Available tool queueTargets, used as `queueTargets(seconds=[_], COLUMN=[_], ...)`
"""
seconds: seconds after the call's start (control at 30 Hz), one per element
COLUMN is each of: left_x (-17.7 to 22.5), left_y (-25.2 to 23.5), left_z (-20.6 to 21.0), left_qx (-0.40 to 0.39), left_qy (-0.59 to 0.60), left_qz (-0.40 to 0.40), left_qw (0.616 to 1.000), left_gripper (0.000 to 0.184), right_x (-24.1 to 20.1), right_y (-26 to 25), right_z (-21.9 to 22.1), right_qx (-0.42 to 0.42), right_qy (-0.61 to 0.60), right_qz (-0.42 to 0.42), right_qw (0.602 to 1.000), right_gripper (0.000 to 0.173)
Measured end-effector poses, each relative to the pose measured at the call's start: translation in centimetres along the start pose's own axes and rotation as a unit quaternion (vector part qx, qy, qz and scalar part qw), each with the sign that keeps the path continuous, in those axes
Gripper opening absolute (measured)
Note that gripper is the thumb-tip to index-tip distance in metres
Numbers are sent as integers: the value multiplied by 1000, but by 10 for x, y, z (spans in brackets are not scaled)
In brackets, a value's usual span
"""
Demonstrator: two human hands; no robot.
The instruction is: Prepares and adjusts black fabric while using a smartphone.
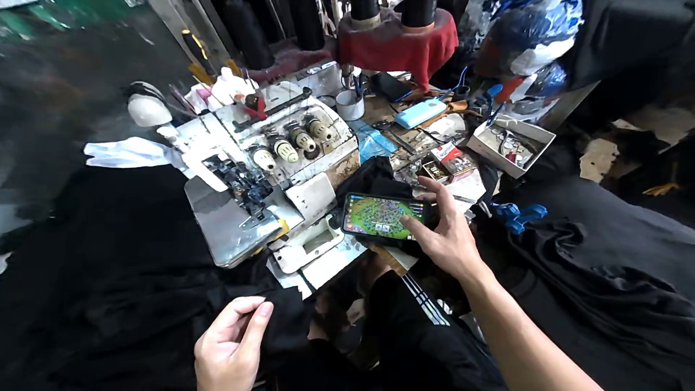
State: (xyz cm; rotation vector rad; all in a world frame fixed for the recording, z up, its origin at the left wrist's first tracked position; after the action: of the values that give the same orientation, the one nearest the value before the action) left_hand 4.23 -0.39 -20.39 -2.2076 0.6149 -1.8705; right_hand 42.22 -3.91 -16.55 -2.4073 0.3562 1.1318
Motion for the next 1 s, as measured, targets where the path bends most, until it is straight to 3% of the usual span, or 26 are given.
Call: queueTargets(seconds=[0.13,0.5,1.0], left_x=[-1,-1,-1], left_y=[-3,-5,-3], left_z=[-1,-2,-2], left_qx=[-3,-5,-7], left_qy=[1,8,15], left_qz=[0,-1,6], left_qw=[1000,1000,1000], left_gripper=[7,7,7], right_x=[2,-1,-13], right_y=[-6,-7,-22], right_z=[3,4,20], right_qx=[31,15,28], right_qy=[6,6,113], right_qz=[-7,-5,12], right_qw=[999,1000,993], right_gripper=[60,67,85])
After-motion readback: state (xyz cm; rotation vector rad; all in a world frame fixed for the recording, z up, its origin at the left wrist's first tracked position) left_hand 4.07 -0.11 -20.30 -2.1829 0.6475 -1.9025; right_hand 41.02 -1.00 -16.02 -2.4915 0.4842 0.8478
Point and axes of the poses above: each hand's wrist, its own y-axis away from the middle knuckle, its own z-axis out of the palm, x = y × z, the point moved 6 cm from there along -y, towards the middle knuckle, and after that the axes turned 10 degrees about y, right-handed, at the moved point
